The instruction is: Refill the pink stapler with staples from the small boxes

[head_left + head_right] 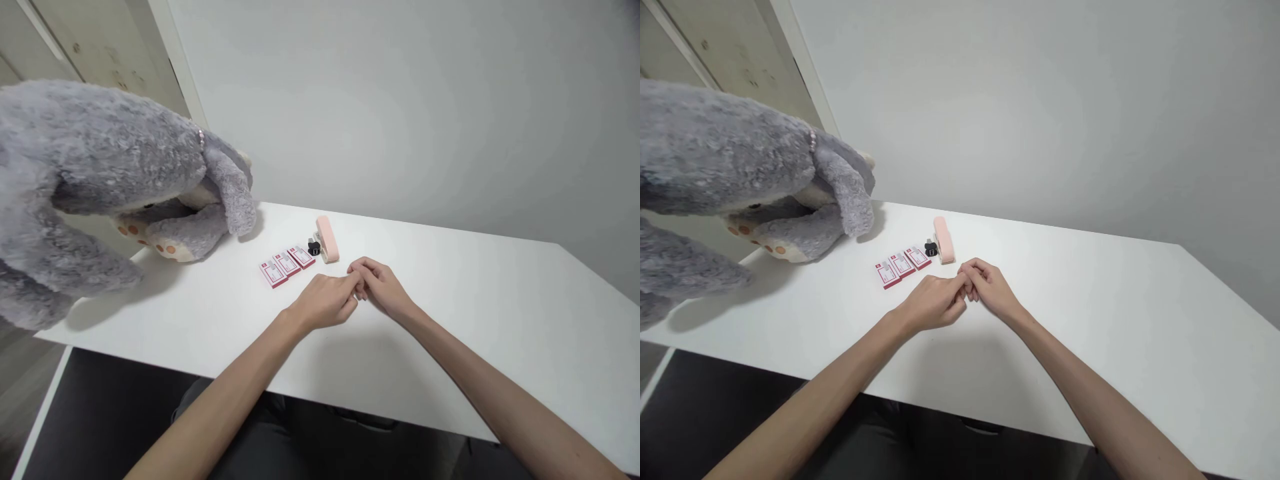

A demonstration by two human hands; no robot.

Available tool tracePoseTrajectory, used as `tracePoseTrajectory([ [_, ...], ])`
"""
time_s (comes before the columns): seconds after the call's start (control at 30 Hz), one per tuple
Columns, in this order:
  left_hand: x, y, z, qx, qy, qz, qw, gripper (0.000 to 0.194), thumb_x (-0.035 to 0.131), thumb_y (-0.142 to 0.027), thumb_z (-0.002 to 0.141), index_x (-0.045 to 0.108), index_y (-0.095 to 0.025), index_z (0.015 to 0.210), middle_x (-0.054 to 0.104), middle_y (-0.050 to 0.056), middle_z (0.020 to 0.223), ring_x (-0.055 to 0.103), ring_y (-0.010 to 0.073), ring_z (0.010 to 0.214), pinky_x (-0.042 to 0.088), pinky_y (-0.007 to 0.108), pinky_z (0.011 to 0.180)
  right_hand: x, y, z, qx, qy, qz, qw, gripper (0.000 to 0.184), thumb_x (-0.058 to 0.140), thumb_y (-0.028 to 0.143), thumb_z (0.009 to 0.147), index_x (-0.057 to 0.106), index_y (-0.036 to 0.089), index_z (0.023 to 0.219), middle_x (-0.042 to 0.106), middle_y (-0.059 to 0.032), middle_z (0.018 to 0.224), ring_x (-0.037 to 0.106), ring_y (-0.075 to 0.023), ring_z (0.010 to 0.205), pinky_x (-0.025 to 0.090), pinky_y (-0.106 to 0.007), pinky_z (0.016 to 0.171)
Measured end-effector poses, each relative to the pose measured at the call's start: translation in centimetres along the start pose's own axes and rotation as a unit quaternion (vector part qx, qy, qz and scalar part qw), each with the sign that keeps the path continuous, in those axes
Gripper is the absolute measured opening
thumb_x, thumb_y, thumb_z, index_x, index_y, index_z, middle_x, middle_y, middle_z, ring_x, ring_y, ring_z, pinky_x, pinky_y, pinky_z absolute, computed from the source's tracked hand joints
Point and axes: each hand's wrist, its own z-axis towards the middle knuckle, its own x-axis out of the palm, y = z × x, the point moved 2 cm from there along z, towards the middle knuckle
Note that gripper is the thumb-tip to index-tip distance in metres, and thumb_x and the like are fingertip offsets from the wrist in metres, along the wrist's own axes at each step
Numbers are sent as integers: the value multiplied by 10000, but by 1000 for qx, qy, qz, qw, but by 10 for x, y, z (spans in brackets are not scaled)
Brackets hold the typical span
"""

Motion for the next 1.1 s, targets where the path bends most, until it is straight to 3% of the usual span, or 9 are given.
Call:
tracePoseTrajectory([
  [1.1, 0, 0, 0, -4, 5, 8, 1000, 174, 463, -185, 955, 556, -217, 1098, 786, 22, 932, 720, 217, 701, 472, 331, 617, 2, 4, -2, 6, 2, -4, 1000, 356, 664, 571, 977, 704, 232, 874, 539, 42, 575, 498, -150, 540, 403, -301, 560],
])
